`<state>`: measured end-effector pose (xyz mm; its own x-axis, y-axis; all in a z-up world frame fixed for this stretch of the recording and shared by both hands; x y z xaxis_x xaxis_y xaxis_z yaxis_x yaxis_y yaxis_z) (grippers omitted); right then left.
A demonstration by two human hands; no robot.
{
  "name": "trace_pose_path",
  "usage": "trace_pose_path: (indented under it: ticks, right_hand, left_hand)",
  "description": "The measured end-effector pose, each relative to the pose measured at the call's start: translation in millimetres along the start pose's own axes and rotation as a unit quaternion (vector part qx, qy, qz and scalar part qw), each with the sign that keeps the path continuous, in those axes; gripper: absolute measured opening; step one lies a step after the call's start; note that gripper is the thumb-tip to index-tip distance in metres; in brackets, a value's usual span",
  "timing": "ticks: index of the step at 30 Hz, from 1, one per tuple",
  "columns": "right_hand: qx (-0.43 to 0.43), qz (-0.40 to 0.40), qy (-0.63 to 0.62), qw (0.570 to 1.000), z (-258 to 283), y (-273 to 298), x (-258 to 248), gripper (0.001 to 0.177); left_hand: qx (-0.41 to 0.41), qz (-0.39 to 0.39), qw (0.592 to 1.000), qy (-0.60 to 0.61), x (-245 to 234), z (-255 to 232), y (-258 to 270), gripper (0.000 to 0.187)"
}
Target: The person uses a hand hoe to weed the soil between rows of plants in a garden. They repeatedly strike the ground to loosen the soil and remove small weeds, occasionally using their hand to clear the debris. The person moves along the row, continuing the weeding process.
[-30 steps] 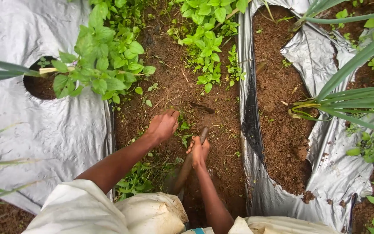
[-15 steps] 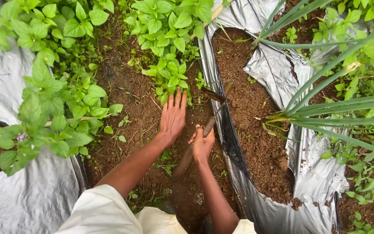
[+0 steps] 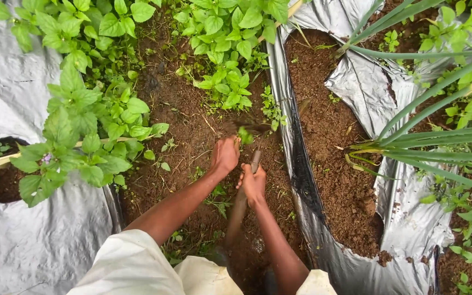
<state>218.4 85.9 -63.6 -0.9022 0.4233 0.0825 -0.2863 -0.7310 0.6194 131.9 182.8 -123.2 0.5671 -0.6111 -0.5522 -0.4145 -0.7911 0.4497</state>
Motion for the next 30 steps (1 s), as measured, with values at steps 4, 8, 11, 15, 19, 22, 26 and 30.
trace_pose_path:
  ticks: [4, 8, 11, 15, 19, 22, 26, 30]
  right_hand:
    - [-0.006, -0.041, -0.008, 0.999, 21.3, 15.5, -11.6, 0.01]
    - [-0.07, -0.055, -0.004, 0.996, 4.8, 7.0, -21.0, 0.007]
    - [-0.017, -0.037, -0.007, 0.999, 11.9, 18.5, -30.0, 0.009]
    - [0.01, -0.044, -0.07, 0.997, 28.6, 27.7, -28.6, 0.01]
    - [0.01, -0.019, -0.016, 1.0, 1.5, 28.4, -16.1, 0.015]
    - [0.009, -0.023, -0.01, 1.0, -1.7, 28.0, -19.0, 0.011]
    - [-0.064, -0.037, 0.006, 0.997, 5.7, 37.6, -21.6, 0.009]
    - [0.036, 0.015, 0.026, 0.999, -10.1, 34.6, -25.0, 0.014]
  left_hand:
    - [0.0, 0.003, 1.0, -0.01, 2.4, 2.1, 5.7, 0.023]
    - [0.005, 0.028, 0.999, 0.019, -20.5, -15.8, 20.6, 0.027]
    - [0.008, 0.042, 0.999, 0.021, -27.0, -30.9, 30.3, 0.029]
    - [-0.037, 0.08, 0.995, 0.043, -43.4, -46.6, 47.5, 0.027]
    - [-0.011, 0.038, 0.999, 0.035, -29.4, -15.8, 27.4, 0.03]
    - [-0.019, 0.043, 0.998, 0.029, -23.7, -15.7, 31.0, 0.029]
    - [-0.034, 0.065, 0.997, 0.015, -10.6, -10.6, 43.9, 0.029]
    - [-0.031, 0.106, 0.994, 0.001, -18.2, -15.8, 48.4, 0.025]
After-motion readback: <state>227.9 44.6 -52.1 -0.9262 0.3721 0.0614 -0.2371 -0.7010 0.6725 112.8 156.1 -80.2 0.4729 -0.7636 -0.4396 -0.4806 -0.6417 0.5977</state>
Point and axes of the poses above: each hand's wrist, its own y-axis away from the middle knuckle, its own x-axis out of the palm, z = x × y, the point moved 2 cm from there along -y, towards the middle knuckle, and after that the axes turned 12 degrees about z, right-handed, at the moved point
